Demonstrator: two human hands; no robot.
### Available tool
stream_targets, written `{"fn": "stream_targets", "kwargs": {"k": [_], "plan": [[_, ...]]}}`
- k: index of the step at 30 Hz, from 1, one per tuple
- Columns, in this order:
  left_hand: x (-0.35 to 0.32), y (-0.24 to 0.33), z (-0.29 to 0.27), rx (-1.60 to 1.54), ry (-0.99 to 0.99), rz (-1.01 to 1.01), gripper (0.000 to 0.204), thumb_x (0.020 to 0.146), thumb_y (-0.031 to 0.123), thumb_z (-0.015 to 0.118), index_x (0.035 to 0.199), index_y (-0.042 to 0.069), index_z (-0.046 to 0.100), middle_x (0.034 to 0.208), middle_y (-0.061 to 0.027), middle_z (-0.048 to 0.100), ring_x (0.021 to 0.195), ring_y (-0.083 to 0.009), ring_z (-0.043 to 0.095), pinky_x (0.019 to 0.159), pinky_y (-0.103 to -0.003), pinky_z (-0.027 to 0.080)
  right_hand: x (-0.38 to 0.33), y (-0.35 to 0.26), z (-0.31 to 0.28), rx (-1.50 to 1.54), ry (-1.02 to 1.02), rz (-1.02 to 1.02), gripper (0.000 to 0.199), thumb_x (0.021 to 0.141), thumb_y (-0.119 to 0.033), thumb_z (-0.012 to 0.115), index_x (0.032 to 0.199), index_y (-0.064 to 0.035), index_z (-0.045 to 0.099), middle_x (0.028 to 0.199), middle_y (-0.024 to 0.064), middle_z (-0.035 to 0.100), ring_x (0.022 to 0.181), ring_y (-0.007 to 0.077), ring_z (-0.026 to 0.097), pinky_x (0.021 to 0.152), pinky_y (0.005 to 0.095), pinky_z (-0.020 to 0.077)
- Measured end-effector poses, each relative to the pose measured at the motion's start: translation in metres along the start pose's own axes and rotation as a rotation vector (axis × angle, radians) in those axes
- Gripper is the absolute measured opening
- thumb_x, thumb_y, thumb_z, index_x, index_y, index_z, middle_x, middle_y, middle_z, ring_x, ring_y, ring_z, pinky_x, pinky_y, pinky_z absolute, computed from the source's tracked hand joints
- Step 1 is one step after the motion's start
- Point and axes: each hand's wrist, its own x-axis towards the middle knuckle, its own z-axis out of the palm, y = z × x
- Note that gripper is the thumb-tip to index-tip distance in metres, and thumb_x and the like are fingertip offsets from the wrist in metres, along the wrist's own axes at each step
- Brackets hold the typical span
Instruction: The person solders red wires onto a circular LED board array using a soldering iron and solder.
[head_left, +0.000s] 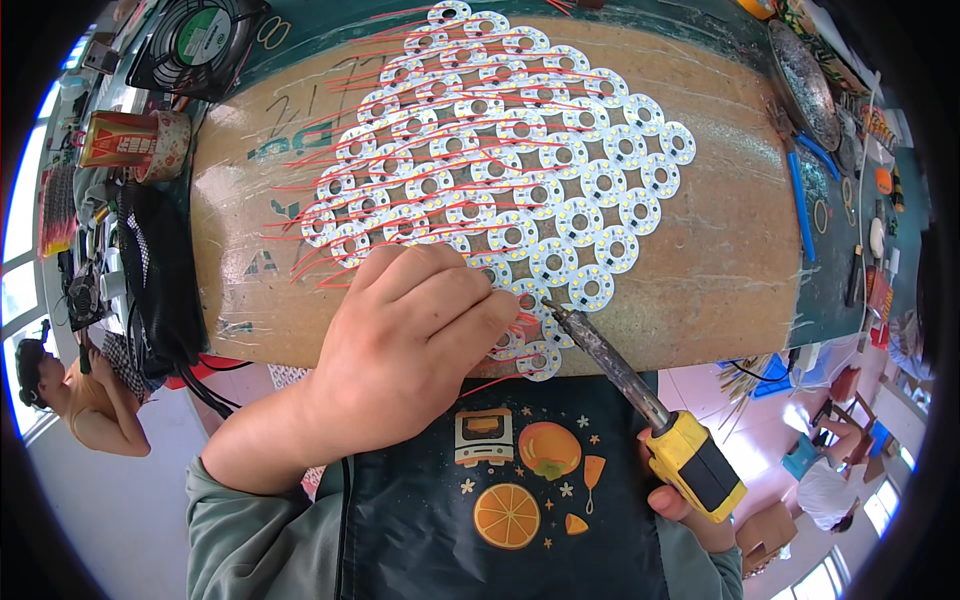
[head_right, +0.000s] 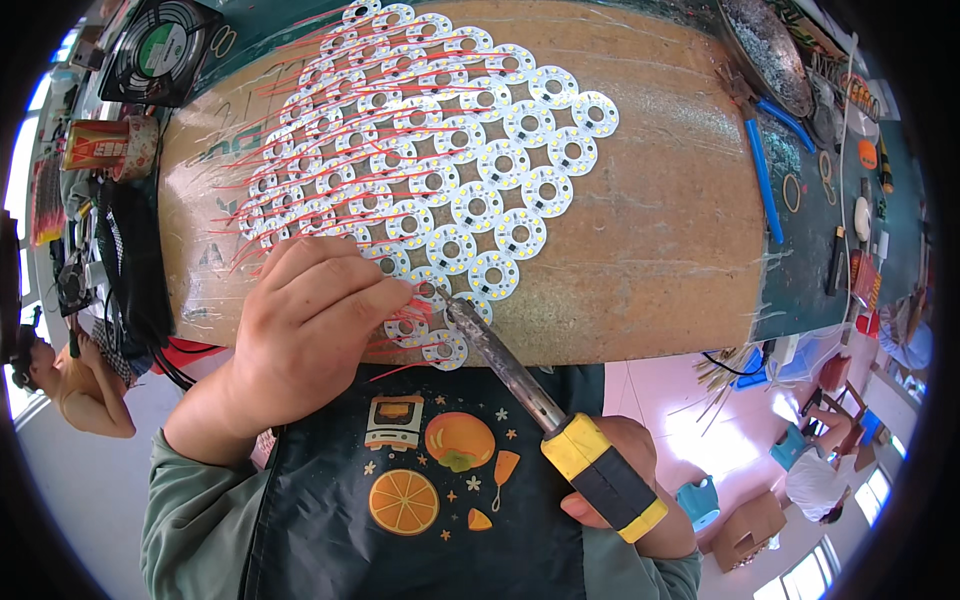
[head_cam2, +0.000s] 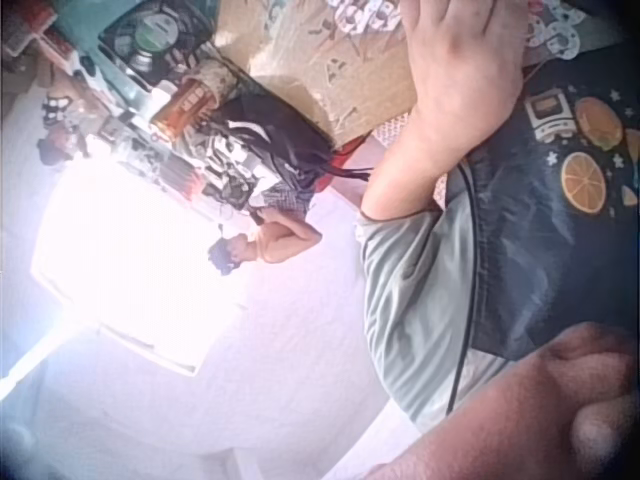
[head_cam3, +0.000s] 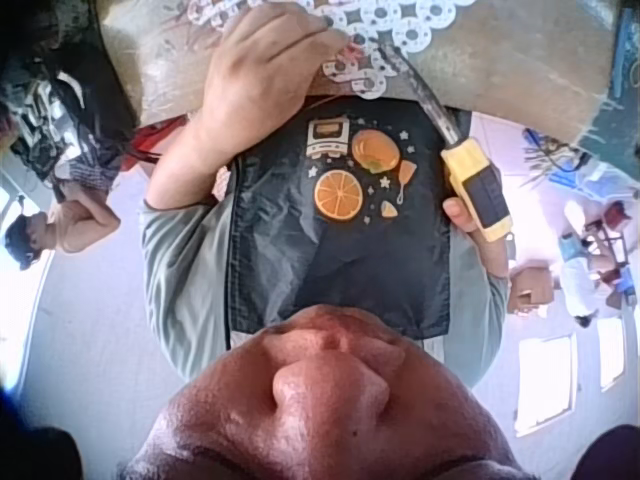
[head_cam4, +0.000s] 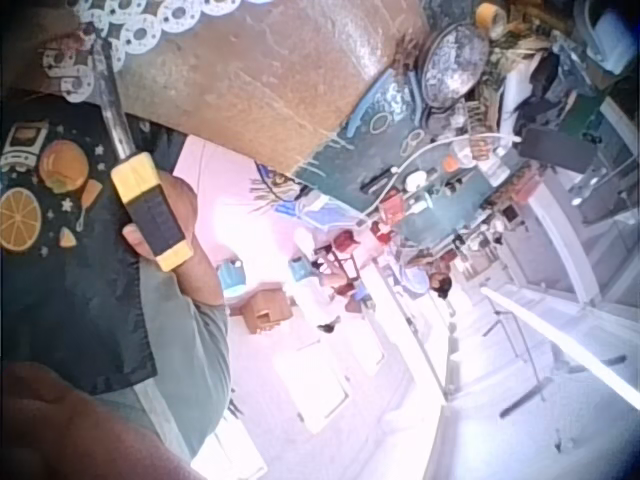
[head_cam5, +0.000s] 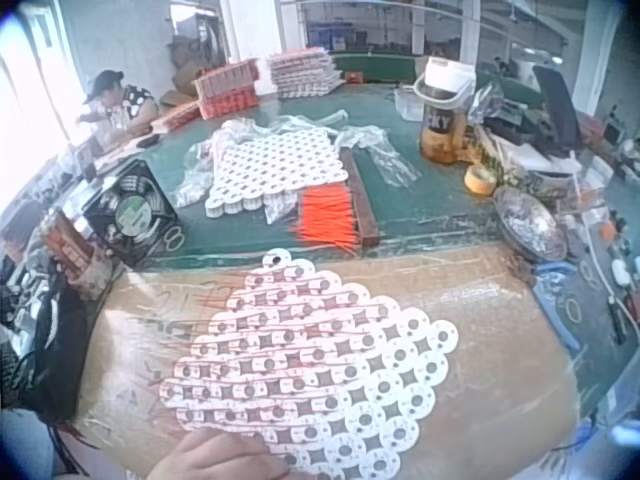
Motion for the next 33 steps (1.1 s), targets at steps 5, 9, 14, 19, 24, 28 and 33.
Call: {"fn": "stream_targets", "kwargs": {"k": [5,9,14,19,24,28,33], "plan": [[-0.0003,-0.0037,-0.0015,-0.013,-0.022,0.023,0.039,0.063,0.012,0.077,0.101,0.005,0.072,0.092,-0.0041,0.066,0.088,-0.0247,0.064,0.076,-0.037,0.051,-0.003,-0.0004,0.0005,0.018,-0.004,0.028,0.062,0.073,-0.054,0.08,0.104,-0.0005,0.069,0.083,0.01,0.068,0.069,0.0313,0.066,0.064,0.0383,0.05],[0.0008,-0.0023,-0.003,0.018,-0.03,0.075,0.039,0.064,0.017,0.078,0.101,0.005,0.072,0.093,-0.0035,0.065,0.089,-0.0238,0.063,0.078,-0.037,0.05,-0.0023,-0.0003,0.0012,0.048,-0.005,0.036,0.063,0.072,-0.051,0.082,0.105,0.0005,0.069,0.082,0.0102,0.068,0.068,0.0307,0.067,0.063,0.0373,0.0509],[-0.003,-0.0018,0.0006,0.079,-0.009,0.116,0.038,0.067,0.02,0.077,0.102,0.005,0.072,0.094,-0.0036,0.065,0.091,-0.0237,0.063,0.078,-0.037,0.05,0.0007,0.0015,-0.0009,0.029,-0.051,-0.029,0.062,0.071,-0.048,0.084,0.106,0.0012,0.067,0.082,0.0102,0.068,0.066,0.0298,0.066,0.061,0.0358,0.0504],[-0.0025,0.0011,-0.001,0.073,-0.035,0.098,0.038,0.068,0.021,0.076,0.102,0.005,0.072,0.095,-0.0041,0.065,0.092,-0.0241,0.063,0.078,-0.037,0.05,0.0046,0.0022,0.0011,0.052,-0.041,-0.084,0.058,0.071,-0.042,0.084,0.106,0.0007,0.067,0.082,0.0103,0.068,0.066,0.0293,0.066,0.06,0.0352,0.0502],[-0.0026,0.0019,-0.0002,0.086,-0.031,0.099,0.037,0.068,0.02,0.075,0.101,0.004,0.072,0.095,-0.0045,0.064,0.092,-0.0241,0.062,0.078,-0.037,0.05,0.0024,0.0033,0.0039,0.051,-0.012,-0.083,0.055,0.073,-0.041,0.083,0.106,-0.0001,0.067,0.082,0.01,0.068,0.066,0.03,0.066,0.059,0.0352,0.0494],[-0.0027,0.0018,-0.0002,0.095,-0.034,0.102,0.037,0.068,0.02,0.074,0.101,0.004,0.072,0.094,-0.0047,0.064,0.091,-0.0242,0.062,0.078,-0.037,0.05,-0.0011,0.0015,0.0019,-0.029,0.0,-0.07,0.059,0.075,-0.051,0.08,0.104,-0.0016,0.068,0.082,0.0096,0.067,0.066,0.0312,0.065,0.059,0.0361,0.0486],[-0.0027,0.0016,0.001,0.087,-0.016,0.1,0.037,0.068,0.02,0.075,0.101,0.004,0.071,0.093,-0.0051,0.064,0.09,-0.0244,0.063,0.078,-0.037,0.05,-0.004,-0.0056,-0.0003,0.094,0.006,0.103,0.062,0.076,-0.057,0.077,0.105,-0.0023,0.069,0.082,0.0089,0.066,0.067,0.0309,0.064,0.06,0.0371,0.0483]]}}
